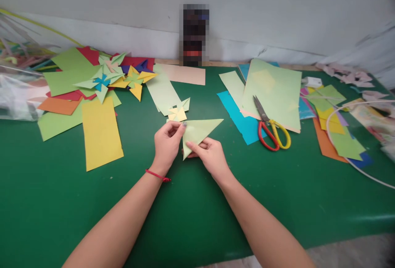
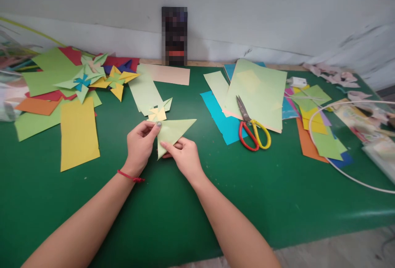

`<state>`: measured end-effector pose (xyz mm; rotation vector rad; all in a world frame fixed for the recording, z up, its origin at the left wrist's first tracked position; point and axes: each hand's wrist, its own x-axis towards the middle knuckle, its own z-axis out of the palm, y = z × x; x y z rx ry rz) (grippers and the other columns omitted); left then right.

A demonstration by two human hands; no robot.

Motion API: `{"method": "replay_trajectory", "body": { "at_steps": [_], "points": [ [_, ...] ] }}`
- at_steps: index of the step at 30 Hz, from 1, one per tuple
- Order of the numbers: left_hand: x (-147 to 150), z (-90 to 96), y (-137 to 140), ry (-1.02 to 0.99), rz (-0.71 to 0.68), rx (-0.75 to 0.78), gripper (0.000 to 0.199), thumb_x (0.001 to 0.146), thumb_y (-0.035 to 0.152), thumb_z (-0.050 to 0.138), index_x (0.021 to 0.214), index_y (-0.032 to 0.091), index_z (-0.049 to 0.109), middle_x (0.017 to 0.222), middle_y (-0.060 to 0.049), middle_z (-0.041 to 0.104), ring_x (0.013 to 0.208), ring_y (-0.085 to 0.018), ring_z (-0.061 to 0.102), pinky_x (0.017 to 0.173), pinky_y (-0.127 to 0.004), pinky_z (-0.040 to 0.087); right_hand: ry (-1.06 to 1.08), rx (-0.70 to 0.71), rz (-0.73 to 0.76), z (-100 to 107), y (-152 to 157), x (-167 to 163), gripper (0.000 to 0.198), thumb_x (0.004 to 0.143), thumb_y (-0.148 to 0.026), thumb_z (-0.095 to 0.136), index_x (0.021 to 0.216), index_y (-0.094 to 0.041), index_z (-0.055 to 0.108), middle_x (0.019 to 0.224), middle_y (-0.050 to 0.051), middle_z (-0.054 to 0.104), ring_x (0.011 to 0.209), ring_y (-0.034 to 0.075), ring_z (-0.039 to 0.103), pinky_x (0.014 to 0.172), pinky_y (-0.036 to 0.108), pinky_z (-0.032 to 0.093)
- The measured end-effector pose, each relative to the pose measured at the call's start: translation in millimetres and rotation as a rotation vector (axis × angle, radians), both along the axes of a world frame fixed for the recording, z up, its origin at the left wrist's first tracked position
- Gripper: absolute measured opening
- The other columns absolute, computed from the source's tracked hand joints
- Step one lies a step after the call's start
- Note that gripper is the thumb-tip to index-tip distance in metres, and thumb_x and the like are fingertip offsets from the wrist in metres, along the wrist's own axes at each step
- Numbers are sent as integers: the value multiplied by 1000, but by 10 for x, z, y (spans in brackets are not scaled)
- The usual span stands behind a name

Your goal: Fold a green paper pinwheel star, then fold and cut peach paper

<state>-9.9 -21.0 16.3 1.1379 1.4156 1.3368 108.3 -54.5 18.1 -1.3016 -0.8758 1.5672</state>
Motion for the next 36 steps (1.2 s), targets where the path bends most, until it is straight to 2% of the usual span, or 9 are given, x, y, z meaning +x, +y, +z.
{"method": "replay_trajectory", "body": {
  "at_steps": [4, 7, 16, 22, 29, 33, 36],
  "points": [
    [-2, 0, 3, -2, 10, -7, 18, 74, 35, 64, 69, 17, 62, 65, 1, 61, 61, -10, 54, 56, -21, 43, 24, 21, 6, -43, -34, -27, 29, 68, -38, 69, 83, -13, 67, 67, 4, 70, 63, 21, 68, 68, 36, 57],
    [-5, -1, 2, -17, 11, -15, 19, 74, 35, 64, 69, 17, 62, 66, 1, 61, 62, -11, 55, 57, -22, 44, -35, 41, 10, -47, -43, -29, 29, 66, -38, 71, 82, -13, 66, 69, 4, 71, 66, 22, 68, 69, 36, 57],
    [-4, -6, 6, -38, 54, 12, 18, 75, 34, 63, 68, 18, 61, 65, 1, 60, 61, -11, 54, 56, -21, 43, -65, 132, 67, -20, -52, -58, 31, 70, -39, 68, 90, -17, 61, 80, 5, 69, 70, 20, 66, 63, 31, 57],
    [3, -10, 4, -63, 60, 1, 18, 75, 35, 63, 69, 17, 61, 66, 1, 59, 61, -10, 53, 55, -20, 43, -20, 116, 86, -28, -73, -94, 31, 75, -39, 63, 97, -17, 56, 68, 2, 69, 64, 19, 67, 62, 31, 56],
    [-16, -8, 16, -53, 92, 23, 17, 75, 34, 63, 69, 18, 61, 66, 1, 59, 63, -10, 53, 57, -20, 43, -7, 80, 95, -38, -71, -88, 31, 66, -39, 71, 81, -17, 55, 75, 5, 71, 71, 20, 69, 71, 34, 55],
    [-29, -4, 25, -27, 104, 27, 18, 76, 34, 62, 69, 17, 61, 66, 1, 59, 63, -11, 53, 57, -21, 42, 26, 107, 117, -33, -87, -100, 27, 71, -38, 68, 81, -17, 53, 75, 4, 70, 73, 19, 68, 68, 32, 56],
    [-33, -6, 29, -28, 115, 23, 19, 76, 35, 62, 69, 18, 61, 66, 1, 58, 63, -10, 52, 57, -20, 42, 33, 134, 149, -9, -101, -119, 22, 77, -37, 61, 83, -18, 50, 69, 2, 68, 67, 17, 67, 63, 30, 56]
  ]
}}
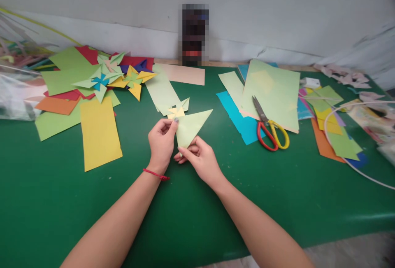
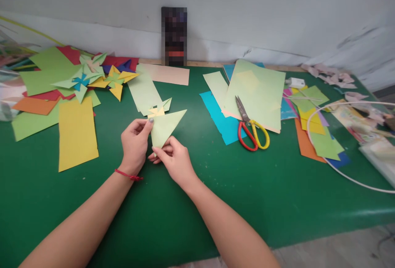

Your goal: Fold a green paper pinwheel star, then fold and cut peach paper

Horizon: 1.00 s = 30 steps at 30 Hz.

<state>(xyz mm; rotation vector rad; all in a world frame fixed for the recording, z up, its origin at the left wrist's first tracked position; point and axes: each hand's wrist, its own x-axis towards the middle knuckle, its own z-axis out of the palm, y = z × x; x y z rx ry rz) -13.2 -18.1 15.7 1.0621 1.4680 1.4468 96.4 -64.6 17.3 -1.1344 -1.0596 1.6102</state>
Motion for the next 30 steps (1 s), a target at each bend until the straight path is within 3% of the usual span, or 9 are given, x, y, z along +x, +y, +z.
{"method": "replay_trajectory", "body": {
  "at_steps": [11, 22, 26, 30],
  "points": [
    [-20, -17, 19, -9, 38, -6, 19, 75, 35, 63, 67, 18, 59, 65, 2, 56, 62, -10, 50, 57, -20, 41, 66, -37, 28, 0, -4, -16, 25, 71, -34, 69, 76, -19, 49, 71, 2, 69, 73, 19, 69, 71, 33, 56],
    [-43, -10, 31, 40, 40, 4, 19, 74, 35, 63, 68, 18, 60, 65, 2, 57, 60, -10, 51, 55, -20, 40, -12, -5, 61, 40, 14, 23, 26, 72, -39, 66, 83, -18, 53, 68, 0, 67, 68, 16, 67, 64, 29, 55],
    [-50, -22, 39, 19, -28, -6, 18, 73, 35, 65, 68, 18, 61, 63, 2, 56, 59, -10, 50, 54, -21, 40, -131, 27, -34, 40, 98, 143, 30, 72, -43, 64, 88, -19, 55, 68, 0, 64, 61, 14, 61, 49, 22, 49],
    [25, -2, -38, 46, -209, -46, 16, 73, 33, 65, 67, 18, 62, 64, 1, 59, 58, -10, 51, 52, -21, 40, -243, 52, -238, 65, 176, 279, 31, 70, -44, 66, 82, -18, 57, 65, 0, 60, 51, 12, 54, 43, 22, 44]
  ]
}}
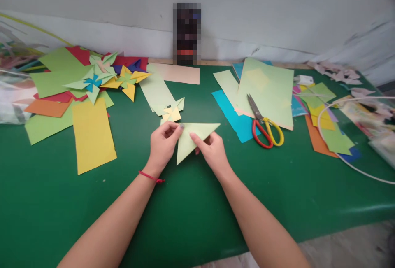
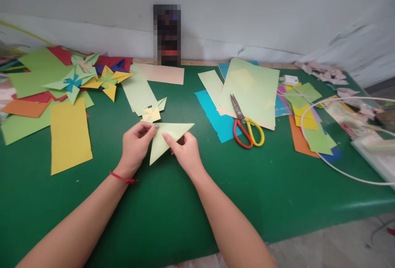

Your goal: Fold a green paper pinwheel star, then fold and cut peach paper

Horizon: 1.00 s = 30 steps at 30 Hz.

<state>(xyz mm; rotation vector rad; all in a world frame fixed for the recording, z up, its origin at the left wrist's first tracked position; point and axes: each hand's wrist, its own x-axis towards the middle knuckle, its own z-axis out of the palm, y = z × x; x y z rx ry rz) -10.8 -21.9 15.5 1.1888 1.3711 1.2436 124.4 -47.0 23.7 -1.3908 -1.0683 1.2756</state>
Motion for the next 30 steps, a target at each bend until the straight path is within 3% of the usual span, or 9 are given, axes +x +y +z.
{"method": "replay_trajectory", "body": {
  "at_steps": [3, 10, 14, 19, 24, 30],
  "points": [
    [52, 20, -55, 9, -84, -22, 16, 74, 33, 64, 67, 19, 62, 63, 0, 60, 57, -11, 52, 51, -21, 40, -109, 67, -64, 37, 15, 51, 27, 71, -44, 64, 77, -19, 59, 67, 0, 59, 55, 12, 53, 44, 22, 44],
    [33, 14, -22, -2, -46, -11, 16, 73, 33, 65, 67, 18, 62, 63, 0, 59, 57, -10, 51, 52, -21, 40, -80, 121, -177, 38, 40, 112, 24, 76, -44, 60, 81, -20, 58, 61, -2, 57, 52, 13, 54, 49, 26, 47],
    [19, 15, -13, 12, -48, 0, 18, 74, 34, 64, 68, 18, 62, 64, 1, 58, 58, -10, 50, 53, -21, 40, -120, 156, -223, 28, 69, 186, 30, 82, -48, 52, 72, -19, 56, 54, -3, 54, 49, 12, 53, 51, 26, 46],
    [15, 7, -12, -4, -55, -10, 19, 75, 35, 63, 68, 17, 61, 64, 1, 58, 59, -9, 50, 53, -20, 40, 31, 141, -283, -36, 96, 203, 41, 83, -54, 45, 65, -18, 56, 61, 2, 61, 56, 15, 59, 53, 28, 50],
    [13, -4, 5, -53, -22, -12, 19, 73, 35, 65, 68, 17, 61, 64, 1, 58, 59, -10, 51, 53, -20, 41, 195, -16, -109, -92, 74, 85, 42, 78, -55, 52, 76, -14, 62, 66, 5, 65, 53, 16, 61, 45, 29, 51],
    [2, 8, 5, -60, 8, 3, 19, 73, 35, 64, 68, 17, 60, 63, 1, 58, 58, -10, 51, 53, -20, 41, 216, -115, 130, -83, -53, -145, 43, 78, -52, 54, 65, -11, 61, 53, 5, 63, 42, 15, 59, 43, 27, 51]
  ]
}}
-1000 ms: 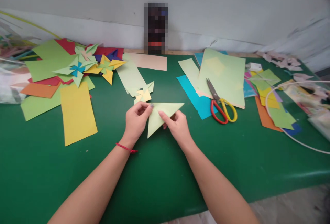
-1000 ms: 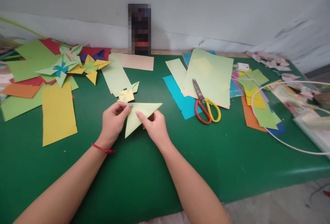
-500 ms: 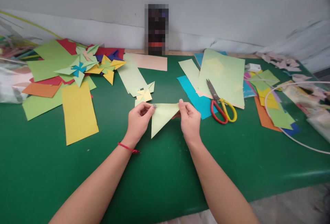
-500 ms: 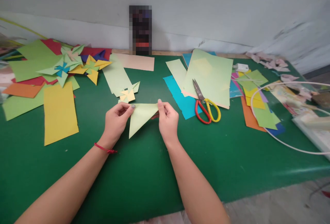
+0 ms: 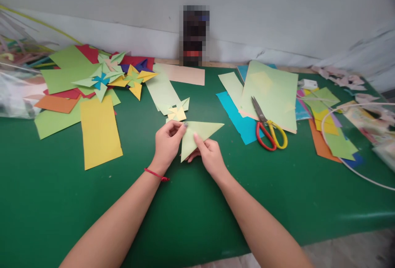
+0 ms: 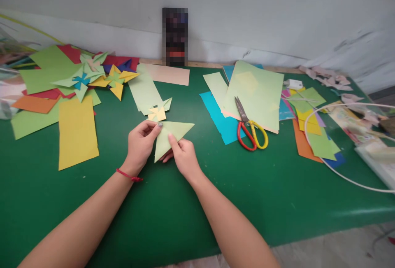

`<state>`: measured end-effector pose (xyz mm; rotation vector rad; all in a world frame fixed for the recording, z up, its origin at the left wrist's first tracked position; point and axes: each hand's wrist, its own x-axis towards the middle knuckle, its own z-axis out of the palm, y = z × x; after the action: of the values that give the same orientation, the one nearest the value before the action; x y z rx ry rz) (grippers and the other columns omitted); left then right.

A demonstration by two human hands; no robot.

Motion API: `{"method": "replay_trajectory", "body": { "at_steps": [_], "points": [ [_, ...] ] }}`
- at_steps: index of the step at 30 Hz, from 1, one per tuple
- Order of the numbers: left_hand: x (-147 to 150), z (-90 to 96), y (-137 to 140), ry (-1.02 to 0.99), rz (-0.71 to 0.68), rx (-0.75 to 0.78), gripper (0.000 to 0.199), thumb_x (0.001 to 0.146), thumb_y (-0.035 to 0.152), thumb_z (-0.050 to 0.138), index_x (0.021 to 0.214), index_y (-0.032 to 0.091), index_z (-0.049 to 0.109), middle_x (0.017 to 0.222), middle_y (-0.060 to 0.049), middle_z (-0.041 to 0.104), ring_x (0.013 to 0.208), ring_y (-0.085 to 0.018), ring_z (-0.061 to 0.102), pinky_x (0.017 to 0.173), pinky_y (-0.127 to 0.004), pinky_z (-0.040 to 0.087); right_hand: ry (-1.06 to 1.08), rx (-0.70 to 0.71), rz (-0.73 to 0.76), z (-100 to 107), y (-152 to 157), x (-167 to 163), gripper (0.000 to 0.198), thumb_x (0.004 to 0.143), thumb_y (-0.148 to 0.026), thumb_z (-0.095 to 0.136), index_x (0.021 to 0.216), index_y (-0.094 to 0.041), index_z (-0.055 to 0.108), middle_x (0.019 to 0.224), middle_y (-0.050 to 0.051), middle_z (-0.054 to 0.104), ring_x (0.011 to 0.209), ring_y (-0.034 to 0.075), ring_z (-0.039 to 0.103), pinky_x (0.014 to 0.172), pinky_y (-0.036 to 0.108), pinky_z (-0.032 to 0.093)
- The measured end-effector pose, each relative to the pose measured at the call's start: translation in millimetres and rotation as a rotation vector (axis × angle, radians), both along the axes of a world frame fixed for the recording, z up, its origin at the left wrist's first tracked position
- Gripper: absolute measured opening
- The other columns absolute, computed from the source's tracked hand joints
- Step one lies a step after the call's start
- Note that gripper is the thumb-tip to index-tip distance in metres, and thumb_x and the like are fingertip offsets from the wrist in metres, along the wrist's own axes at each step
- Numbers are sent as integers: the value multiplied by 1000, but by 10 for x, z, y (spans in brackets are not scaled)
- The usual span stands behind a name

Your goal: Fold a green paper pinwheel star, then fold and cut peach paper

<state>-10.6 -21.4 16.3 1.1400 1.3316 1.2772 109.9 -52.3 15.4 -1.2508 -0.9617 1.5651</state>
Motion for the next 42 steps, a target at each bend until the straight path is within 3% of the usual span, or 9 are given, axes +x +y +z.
{"method": "replay_trajectory", "body": {
  "at_steps": [8, 19, 25, 33, 42],
  "points": [
    [1, 9, 2, -43, 11, -13, 20, 74, 35, 64, 67, 17, 59, 61, 2, 56, 56, -9, 50, 50, -19, 40, 86, -59, 171, 6, -49, -65, 49, 80, -54, 51, 69, -8, 65, 62, 11, 68, 50, 15, 63, 49, 26, 53],
    [1, 26, -5, -45, 31, -36, 22, 75, 36, 63, 67, 17, 58, 61, 2, 54, 55, -8, 48, 48, -19, 40, 129, -75, 210, -8, -60, -103, 39, 78, -46, 57, 80, -9, 67, 66, 9, 69, 53, 15, 65, 54, 28, 55],
    [-15, 0, 6, -10, 63, 10, 20, 76, 35, 63, 68, 17, 59, 62, 2, 55, 57, -9, 48, 51, -19, 39, 91, -69, 185, -30, -80, -102, 30, 67, -35, 71, 86, -11, 67, 68, 5, 69, 57, 15, 64, 57, 29, 55],
    [-25, 6, 6, 23, 138, 32, 17, 77, 32, 62, 69, 17, 59, 65, 2, 57, 61, -9, 51, 55, -19, 40, 12, -11, 236, 31, -85, -77, 28, 73, -39, 65, 69, -13, 58, 56, 1, 62, 42, 8, 54, 42, 21, 47],
    [-38, 8, 11, 41, 181, 58, 17, 77, 33, 60, 70, 18, 59, 66, 2, 57, 62, -10, 52, 57, -20, 41, -54, 56, 233, -2, -96, -98, 31, 72, -39, 66, 89, -14, 60, 61, 0, 61, 49, 9, 52, 46, 21, 46]
  ]
}}
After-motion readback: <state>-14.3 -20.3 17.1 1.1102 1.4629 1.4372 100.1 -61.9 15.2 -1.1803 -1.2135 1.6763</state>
